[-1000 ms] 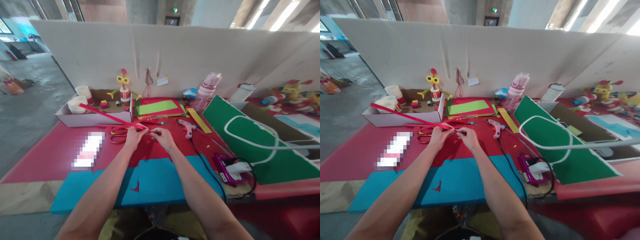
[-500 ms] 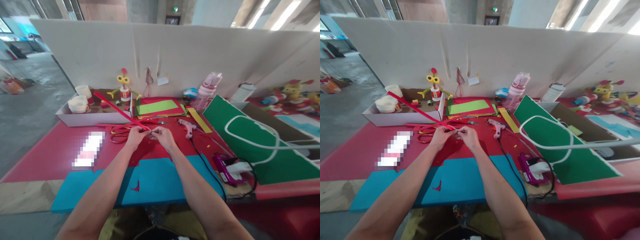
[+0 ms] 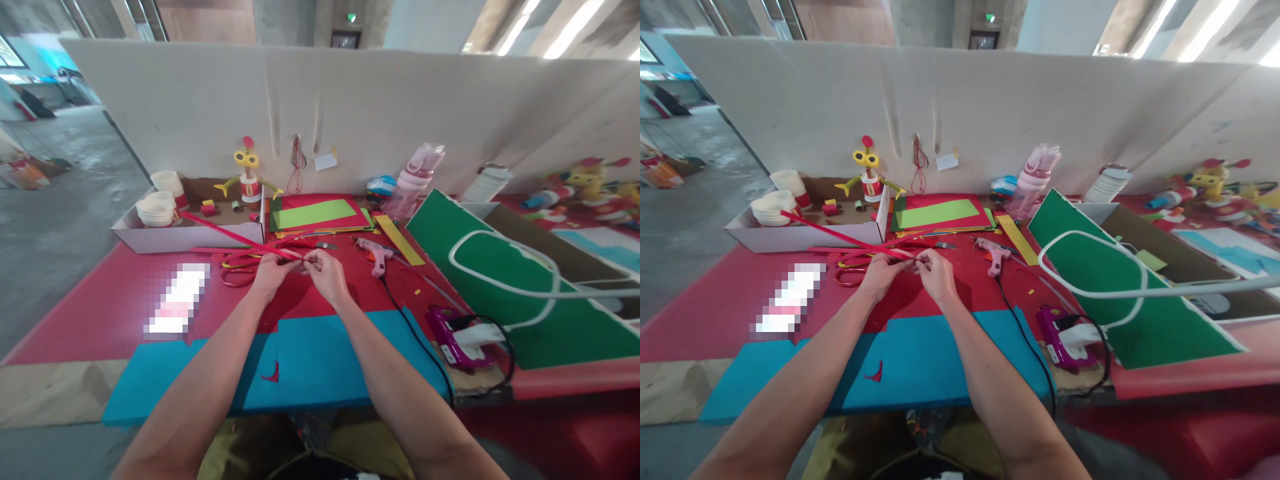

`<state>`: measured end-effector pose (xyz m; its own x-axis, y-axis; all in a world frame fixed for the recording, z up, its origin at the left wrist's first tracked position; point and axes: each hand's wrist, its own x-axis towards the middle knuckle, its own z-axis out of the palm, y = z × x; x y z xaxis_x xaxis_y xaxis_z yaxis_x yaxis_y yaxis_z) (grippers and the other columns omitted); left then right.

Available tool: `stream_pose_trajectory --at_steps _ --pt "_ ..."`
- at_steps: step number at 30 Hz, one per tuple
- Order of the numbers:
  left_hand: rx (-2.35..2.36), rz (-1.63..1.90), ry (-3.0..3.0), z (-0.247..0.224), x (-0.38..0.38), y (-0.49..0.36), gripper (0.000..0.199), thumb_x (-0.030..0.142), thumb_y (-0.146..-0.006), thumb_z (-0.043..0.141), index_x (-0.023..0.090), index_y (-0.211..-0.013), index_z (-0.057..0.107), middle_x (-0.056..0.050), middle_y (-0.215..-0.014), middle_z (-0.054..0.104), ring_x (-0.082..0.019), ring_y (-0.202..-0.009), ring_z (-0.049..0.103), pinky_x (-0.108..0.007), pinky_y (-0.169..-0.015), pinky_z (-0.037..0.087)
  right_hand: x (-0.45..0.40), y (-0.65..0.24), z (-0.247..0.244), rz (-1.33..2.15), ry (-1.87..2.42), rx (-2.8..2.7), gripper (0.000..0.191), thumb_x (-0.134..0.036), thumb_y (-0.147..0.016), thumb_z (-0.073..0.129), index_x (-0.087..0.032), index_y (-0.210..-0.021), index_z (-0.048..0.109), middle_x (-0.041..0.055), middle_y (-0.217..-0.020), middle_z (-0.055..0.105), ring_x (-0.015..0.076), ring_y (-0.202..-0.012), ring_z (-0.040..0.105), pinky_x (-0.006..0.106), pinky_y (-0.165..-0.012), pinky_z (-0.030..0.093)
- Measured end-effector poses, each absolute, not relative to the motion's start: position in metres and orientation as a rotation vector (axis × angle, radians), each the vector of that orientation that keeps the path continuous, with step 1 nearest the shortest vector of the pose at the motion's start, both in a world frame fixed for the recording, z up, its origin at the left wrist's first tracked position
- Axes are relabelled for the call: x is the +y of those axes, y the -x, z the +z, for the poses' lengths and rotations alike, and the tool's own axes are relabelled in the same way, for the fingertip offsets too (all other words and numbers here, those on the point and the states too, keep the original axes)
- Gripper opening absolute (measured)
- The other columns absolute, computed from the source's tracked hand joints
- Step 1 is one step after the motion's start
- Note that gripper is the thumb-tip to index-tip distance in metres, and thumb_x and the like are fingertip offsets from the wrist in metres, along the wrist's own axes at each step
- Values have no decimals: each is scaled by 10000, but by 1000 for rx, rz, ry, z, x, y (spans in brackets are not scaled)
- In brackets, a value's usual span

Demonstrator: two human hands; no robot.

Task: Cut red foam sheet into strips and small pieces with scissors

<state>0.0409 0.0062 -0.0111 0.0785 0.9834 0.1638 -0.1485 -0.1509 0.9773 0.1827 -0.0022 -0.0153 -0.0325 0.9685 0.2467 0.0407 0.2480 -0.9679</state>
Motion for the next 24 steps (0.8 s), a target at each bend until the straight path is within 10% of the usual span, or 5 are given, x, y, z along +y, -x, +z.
stream_pose_trajectory --at_steps 24 --pt "998 1367 -1120 -5 8 -30 159 259 -636 732 151 -661 618 20 -530 573 -104 -501 518 -250 -552 389 -6 -188 -11 418 1085 -1648 167 -260 -826 622 -228 -934 745 47 -905 737 192 -837 682 286 -791 524"
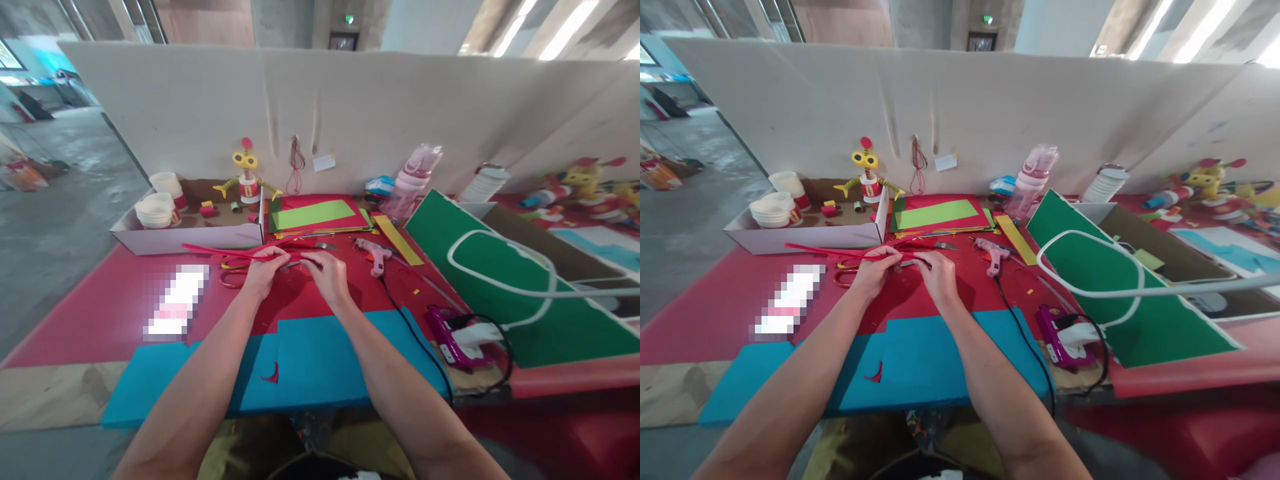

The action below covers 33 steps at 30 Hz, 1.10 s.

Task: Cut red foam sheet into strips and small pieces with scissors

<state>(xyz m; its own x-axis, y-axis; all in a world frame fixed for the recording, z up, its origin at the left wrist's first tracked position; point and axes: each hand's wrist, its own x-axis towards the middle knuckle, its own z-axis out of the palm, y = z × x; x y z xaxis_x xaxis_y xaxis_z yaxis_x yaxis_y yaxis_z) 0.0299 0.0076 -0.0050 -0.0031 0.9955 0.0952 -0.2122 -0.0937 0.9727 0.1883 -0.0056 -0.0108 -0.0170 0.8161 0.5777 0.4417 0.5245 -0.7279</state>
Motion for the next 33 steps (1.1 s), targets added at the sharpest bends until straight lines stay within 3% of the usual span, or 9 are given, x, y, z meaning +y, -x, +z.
stream_pose_trajectory --at_steps 7,14,21,27,33 --pt "870 1374 -1064 -1 6 -31 232 298 -630 776 153 -751 641 23 -604 591 -92 -543 535 -240 -583 429 -5 -188 -10 780 1124 -1429 148 -305 -788 638 -226 -843 750 25 -751 739 203 -677 706 302 -675 567" --pt "983 1350 -1102 -9 10 -32 269 337 -611 799 125 -724 677 -24 -651 659 -128 -607 595 -272 -645 487 -4 -187 -11 919 1132 -1329 196 -346 -764 653 -191 -840 745 28 -680 725 209 -656 709 321 -686 581" --pt "928 1389 -1024 -6 10 -31 301 315 -567 825 137 -784 717 -24 -686 685 -129 -630 610 -283 -684 510 -4 -182 -13 1025 973 -1373 346 -390 -762 643 -203 -1050 690 -6 -654 673 145 -580 653 270 -601 579" --pt "958 1374 -1060 -7 9 -32 271 317 -567 822 139 -747 724 -21 -659 684 -123 -601 594 -279 -675 500 -6 -182 -10 976 1005 -1369 222 -397 -758 647 -186 -814 687 3 -637 655 142 -559 634 251 -569 563" --pt "933 1321 -1163 -11 9 -32 230 306 -615 800 144 -763 733 -27 -662 673 -127 -620 590 -273 -680 483 -7 -185 -10 827 1068 -1491 190 -367 -795 608 -201 -799 698 8 -675 687 160 -629 656 255 -629 538"
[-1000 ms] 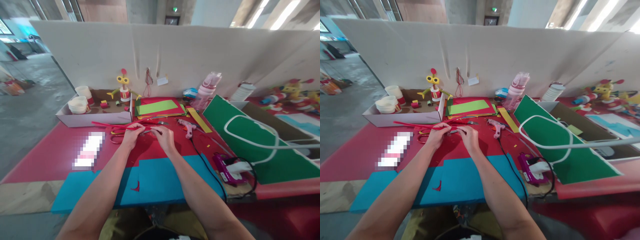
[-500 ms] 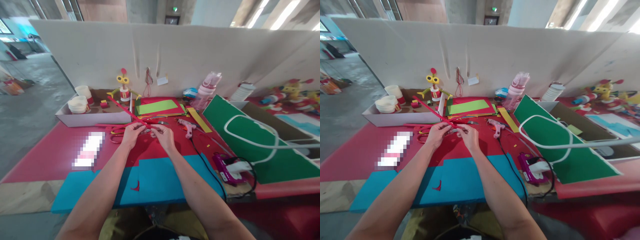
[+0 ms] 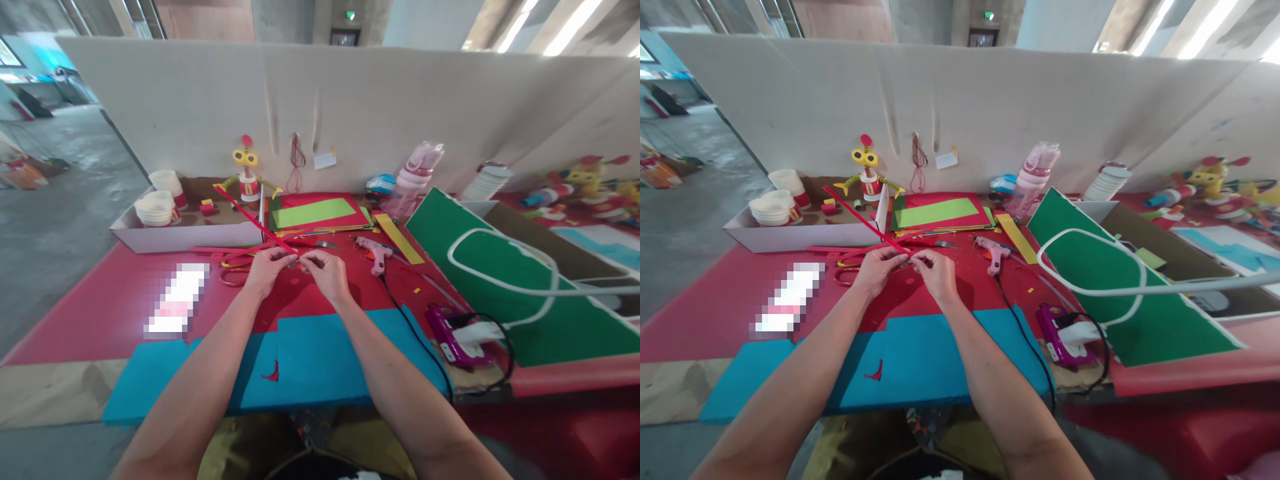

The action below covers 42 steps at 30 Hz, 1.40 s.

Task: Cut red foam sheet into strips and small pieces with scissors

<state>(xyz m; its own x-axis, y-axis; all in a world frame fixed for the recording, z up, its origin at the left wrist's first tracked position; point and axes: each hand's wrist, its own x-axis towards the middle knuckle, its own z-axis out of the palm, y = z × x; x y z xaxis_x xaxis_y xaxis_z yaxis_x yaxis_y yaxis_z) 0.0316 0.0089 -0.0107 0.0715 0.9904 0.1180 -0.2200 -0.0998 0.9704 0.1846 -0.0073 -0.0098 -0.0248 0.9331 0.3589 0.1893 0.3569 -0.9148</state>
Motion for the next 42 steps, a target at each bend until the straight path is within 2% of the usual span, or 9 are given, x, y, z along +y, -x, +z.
stream_pose_trajectory --at_steps 6,14,23,27,32,38,42 --pt "927 1337 -1146 -12 8 -35 202 303 -630 792 139 -727 723 -24 -650 664 -119 -612 576 -259 -658 465 -8 -185 -12 719 1107 -1548 167 -342 -807 598 -222 -783 711 14 -781 728 174 -741 674 266 -720 524" --pt "923 1368 -1140 -9 6 -37 230 320 -618 800 145 -655 655 7 -595 614 -100 -579 550 -242 -629 455 -2 -186 -14 858 1069 -1454 167 -337 -760 632 -175 -726 655 26 -685 694 159 -643 648 249 -626 503" --pt "918 1358 -1154 -5 5 -34 261 320 -608 803 152 -622 605 23 -552 589 -91 -551 535 -222 -590 448 0 -186 -16 903 1023 -1441 158 -342 -755 644 -191 -720 617 11 -670 670 152 -627 636 263 -632 513" --pt "916 1448 -1105 -10 7 -36 260 315 -591 813 154 -650 616 13 -581 619 -115 -581 579 -255 -625 479 0 -184 -14 999 1000 -1310 219 -390 -722 680 -194 -725 585 11 -653 663 163 -633 655 283 -647 548" --pt "885 1495 -1079 -14 8 -39 256 297 -582 819 154 -680 630 8 -619 641 -123 -602 600 -269 -642 485 -2 -182 -11 1210 972 -1209 313 -414 -687 705 -177 -882 645 26 -769 701 146 -643 664 306 -701 571" --pt "920 1485 -1132 -11 6 -41 248 308 -623 799 153 -641 606 16 -585 617 -112 -583 580 -248 -627 469 -3 -183 -10 1217 996 -1210 249 -397 -690 697 -169 -787 679 26 -734 700 139 -636 647 295 -713 560" --pt "899 1356 -1176 -7 4 -38 270 322 -623 800 146 -795 686 -17 -681 673 -132 -646 616 -262 -670 484 -1 -185 -11 1196 980 -1252 248 -402 -696 691 -168 -780 689 33 -729 711 153 -650 658 287 -688 548"
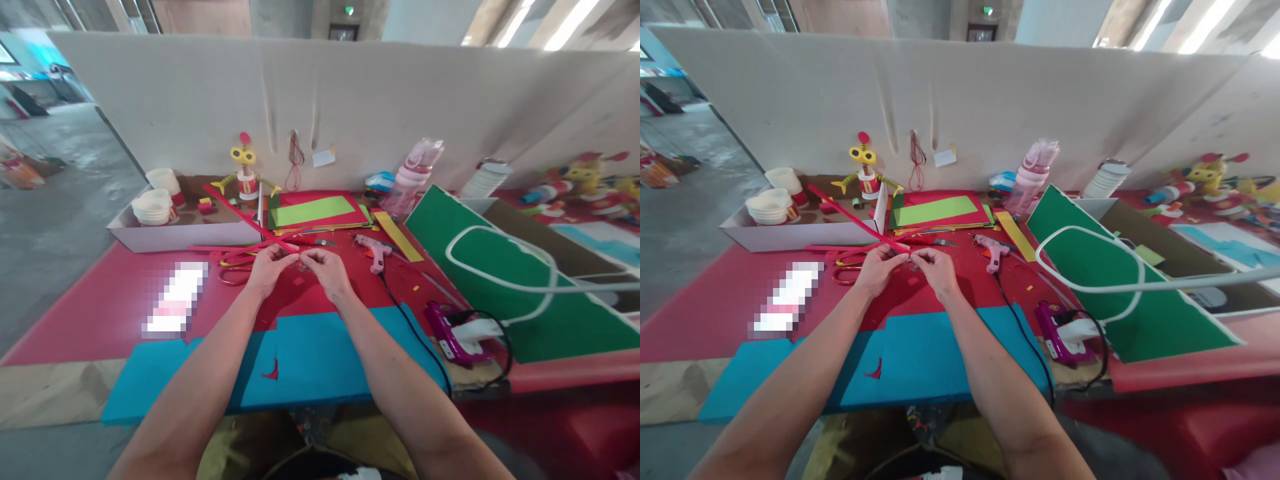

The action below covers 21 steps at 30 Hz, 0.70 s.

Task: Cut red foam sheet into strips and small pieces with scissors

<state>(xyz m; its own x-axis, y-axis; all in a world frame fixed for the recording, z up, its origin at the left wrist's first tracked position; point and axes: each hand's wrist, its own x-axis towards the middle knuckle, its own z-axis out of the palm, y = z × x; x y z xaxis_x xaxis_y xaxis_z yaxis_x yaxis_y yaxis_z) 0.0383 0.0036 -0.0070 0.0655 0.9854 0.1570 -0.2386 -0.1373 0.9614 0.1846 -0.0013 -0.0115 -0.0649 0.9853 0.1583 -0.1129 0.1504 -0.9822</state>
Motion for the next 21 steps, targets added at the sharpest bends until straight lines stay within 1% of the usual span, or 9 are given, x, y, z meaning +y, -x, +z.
stream_pose_trajectory --at_steps 2,5,9,12,14,16,21 --pt "899 1308 -1197 -7 4 -36 323 324 -621 803 140 -870 710 -37 -707 691 -152 -666 632 -275 -678 491 -1 -185 -12 1175 988 -1290 246 -397 -697 689 -167 -784 691 35 -724 712 156 -642 658 284 -673 544" --pt "924 1307 -1224 -8 5 -35 277 324 -634 793 133 -822 723 -49 -684 692 -160 -640 630 -284 -664 494 0 -186 -12 1130 1000 -1331 240 -389 -699 685 -170 -798 689 34 -720 710 158 -634 658 284 -664 542" --pt "850 1305 -1239 -8 5 -36 212 309 -663 770 144 -786 722 -41 -688 694 -161 -652 634 -292 -691 499 0 -185 -13 1069 983 -1344 219 -369 -711 679 -169 -800 680 32 -706 704 165 -650 665 287 -672 546" --pt "883 1335 -1249 -6 5 -36 185 305 -669 762 138 -732 715 -34 -654 682 -151 -633 621 -278 -674 489 1 -185 -15 1016 1005 -1389 223 -340 -716 681 -177 -868 680 43 -798 724 169 -696 676 291 -694 553" --pt "928 1353 -1224 -6 5 -36 186 300 -657 771 136 -726 717 -30 -646 679 -142 -617 606 -269 -652 480 2 -185 -17 975 1036 -1447 245 -314 -723 684 -186 -932 685 48 -875 733 171 -740 683 294 -718 553" --pt "953 1362 -1196 -7 6 -35 191 292 -649 779 130 -732 723 -34 -648 681 -142 -617 600 -270 -645 477 3 -186 -20 944 1053 -1489 232 -300 -752 668 -195 -957 691 46 -913 736 174 -778 687 297 -745 548" --pt "959 1368 -1146 -9 7 -34 194 254 -651 780 114 -777 733 -50 -665 693 -170 -651 615 -313 -686 490 5 -188 -27 945 1056 -1487 208 -301 -843 577 -171 -950 699 55 -835 735 183 -772 696 298 -765 537"
